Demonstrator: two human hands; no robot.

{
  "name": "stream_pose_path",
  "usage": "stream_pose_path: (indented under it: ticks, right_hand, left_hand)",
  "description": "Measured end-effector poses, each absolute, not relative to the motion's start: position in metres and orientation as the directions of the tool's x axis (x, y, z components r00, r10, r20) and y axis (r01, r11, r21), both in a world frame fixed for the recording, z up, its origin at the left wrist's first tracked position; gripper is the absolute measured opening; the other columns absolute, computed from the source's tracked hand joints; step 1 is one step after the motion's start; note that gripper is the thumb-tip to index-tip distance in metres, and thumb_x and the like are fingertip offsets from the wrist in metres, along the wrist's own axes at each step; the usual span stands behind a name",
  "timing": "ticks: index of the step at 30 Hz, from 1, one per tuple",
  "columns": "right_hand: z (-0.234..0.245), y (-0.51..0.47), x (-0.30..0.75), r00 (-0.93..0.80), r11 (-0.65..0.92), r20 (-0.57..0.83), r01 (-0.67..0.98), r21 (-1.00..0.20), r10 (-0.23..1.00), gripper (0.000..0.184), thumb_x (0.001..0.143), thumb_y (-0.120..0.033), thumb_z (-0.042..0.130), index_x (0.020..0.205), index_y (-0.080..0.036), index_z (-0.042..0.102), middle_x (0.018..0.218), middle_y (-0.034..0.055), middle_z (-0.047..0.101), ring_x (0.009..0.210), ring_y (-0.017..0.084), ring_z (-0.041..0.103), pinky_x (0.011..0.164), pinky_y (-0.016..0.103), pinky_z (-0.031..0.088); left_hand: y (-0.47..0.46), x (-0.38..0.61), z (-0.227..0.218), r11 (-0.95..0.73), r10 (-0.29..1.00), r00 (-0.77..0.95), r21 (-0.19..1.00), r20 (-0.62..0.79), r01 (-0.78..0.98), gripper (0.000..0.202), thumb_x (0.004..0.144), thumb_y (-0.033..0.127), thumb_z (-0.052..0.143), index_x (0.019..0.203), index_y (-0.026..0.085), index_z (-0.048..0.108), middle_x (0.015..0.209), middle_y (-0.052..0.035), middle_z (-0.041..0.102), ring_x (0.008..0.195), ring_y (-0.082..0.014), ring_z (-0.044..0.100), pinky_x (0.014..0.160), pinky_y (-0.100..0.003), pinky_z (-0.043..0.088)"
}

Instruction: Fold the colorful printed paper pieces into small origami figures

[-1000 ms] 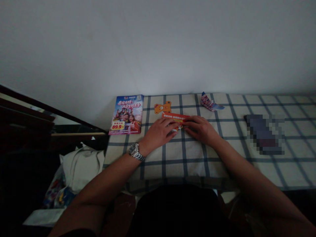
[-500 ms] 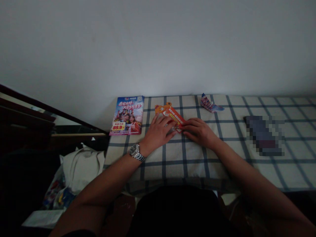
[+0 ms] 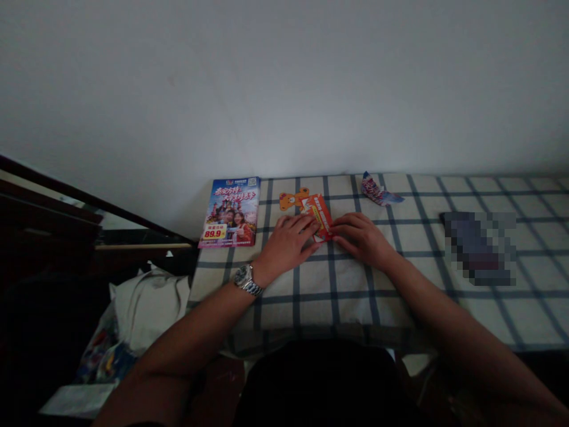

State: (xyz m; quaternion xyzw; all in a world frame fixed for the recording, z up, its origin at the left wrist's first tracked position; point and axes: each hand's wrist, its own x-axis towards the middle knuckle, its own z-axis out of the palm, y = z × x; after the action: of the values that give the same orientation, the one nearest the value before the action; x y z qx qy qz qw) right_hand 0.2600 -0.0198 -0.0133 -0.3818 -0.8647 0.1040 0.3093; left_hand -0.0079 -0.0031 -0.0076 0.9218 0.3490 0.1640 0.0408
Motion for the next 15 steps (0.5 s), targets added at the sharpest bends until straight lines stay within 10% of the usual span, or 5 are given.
stream_pose_path:
  ticks: [15]
  right_hand:
    - [-0.0163, -0.017, 0.2633, -0.498, 0.674, 0.462, 0.619, -0.403, 0.734, 0.024, 0.101, -0.027, 0.065, 0.123, -0.028, 0.073, 0.126, 0.0088, 0.075, 0.118, 0.03, 0.067, 0.103, 0.055, 0.058]
  left_hand:
    - [-0.0044, -0.006, -0.0049, -0.831, 0.547, 0.791, 0.291, 0.274, 0.474, 0.047, 0.103, 0.044, 0.065, 0.145, 0.026, 0.057, 0.151, -0.0089, 0.058, 0.143, -0.0263, 0.054, 0.132, -0.059, 0.025]
